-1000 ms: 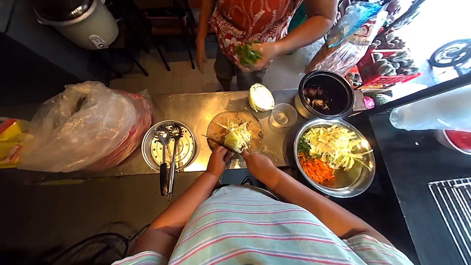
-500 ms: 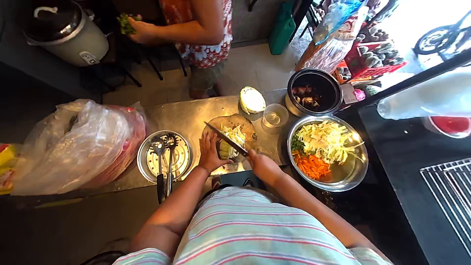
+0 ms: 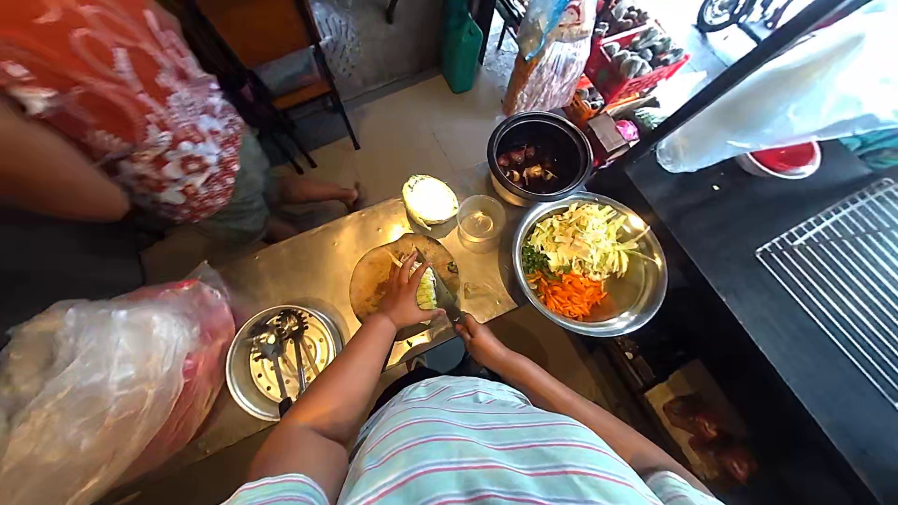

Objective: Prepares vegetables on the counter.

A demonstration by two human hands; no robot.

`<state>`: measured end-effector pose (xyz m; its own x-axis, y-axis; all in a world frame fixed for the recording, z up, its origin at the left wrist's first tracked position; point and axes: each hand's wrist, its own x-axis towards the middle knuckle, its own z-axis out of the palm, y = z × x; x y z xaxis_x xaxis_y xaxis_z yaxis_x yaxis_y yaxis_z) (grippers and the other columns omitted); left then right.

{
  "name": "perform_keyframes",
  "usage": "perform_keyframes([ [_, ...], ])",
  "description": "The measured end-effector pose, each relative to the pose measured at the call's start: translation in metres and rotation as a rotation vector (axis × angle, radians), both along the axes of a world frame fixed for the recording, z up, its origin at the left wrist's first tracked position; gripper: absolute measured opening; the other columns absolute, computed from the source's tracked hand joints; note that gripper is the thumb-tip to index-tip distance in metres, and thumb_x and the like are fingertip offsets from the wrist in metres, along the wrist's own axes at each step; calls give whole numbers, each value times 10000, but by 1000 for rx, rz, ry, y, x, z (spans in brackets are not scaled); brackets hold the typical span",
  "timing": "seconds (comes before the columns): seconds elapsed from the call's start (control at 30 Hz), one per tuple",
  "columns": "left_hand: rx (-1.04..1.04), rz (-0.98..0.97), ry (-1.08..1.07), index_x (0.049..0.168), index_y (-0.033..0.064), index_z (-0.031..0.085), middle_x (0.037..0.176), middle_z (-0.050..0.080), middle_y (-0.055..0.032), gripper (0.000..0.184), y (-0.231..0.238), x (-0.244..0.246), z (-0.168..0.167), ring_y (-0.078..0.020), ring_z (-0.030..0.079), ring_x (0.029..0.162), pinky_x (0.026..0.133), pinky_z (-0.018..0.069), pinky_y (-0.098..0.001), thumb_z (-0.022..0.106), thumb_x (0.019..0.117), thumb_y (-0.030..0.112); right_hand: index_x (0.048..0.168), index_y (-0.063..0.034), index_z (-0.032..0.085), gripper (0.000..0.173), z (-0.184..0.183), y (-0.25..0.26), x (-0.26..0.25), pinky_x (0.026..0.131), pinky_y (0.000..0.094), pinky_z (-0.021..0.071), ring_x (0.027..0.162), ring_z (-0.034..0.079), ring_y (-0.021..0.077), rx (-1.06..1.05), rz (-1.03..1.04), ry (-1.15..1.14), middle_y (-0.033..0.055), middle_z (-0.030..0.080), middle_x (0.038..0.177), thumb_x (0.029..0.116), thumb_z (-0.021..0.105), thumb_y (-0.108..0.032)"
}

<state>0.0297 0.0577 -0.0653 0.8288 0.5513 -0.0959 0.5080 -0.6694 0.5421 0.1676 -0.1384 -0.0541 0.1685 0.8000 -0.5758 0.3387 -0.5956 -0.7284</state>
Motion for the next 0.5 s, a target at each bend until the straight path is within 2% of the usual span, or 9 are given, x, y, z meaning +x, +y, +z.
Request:
perform_keyframes([
  [0.07,-5,37,-55,1556,198,452,1671,273,-171,1014,-4,5,-4,-383,311,1515,1216,325,-531,812,724,652,1342,52,491,357,-9,1,-4,839,451,541,866,648,290,65,-6,7,208,633,979,1121,405,-214],
  [0.13,4,89,-119,1470,159,552,1604,379,-185,867,-8,5,-8,-376,397,1459,1179,385,-513,826,747,550,1270,54,526,322,-15,1,-4,812,423,538,827,633,265,108,1,8,186,618,935,1115,422,-209],
  [0.23,15,164,-152,1396,126,609,1549,438,-200,741,-15,8,-9,-387,438,1422,1160,404,-517,826,766,451,1244,51,549,303,-17,2,0,846,410,537,876,643,264,134,28,18,193,631,973,1104,440,-196],
  [0.33,25,245,-163,1364,102,630,1528,462,-214,706,-20,7,-9,-401,454,1406,1149,418,-527,826,756,404,1273,45,559,318,-9,4,-1,884,418,534,929,654,271,136,40,43,205,649,1023,1098,451,-198],
  [0.5,145,284,-268,1314,57,650,1467,509,-261,686,-21,8,-3,-443,507,1343,1097,446,-572,784,747,419,1285,9,526,314,16,6,10,831,433,533,868,643,266,162,85,91,177,632,962,1113,426,-235],
])
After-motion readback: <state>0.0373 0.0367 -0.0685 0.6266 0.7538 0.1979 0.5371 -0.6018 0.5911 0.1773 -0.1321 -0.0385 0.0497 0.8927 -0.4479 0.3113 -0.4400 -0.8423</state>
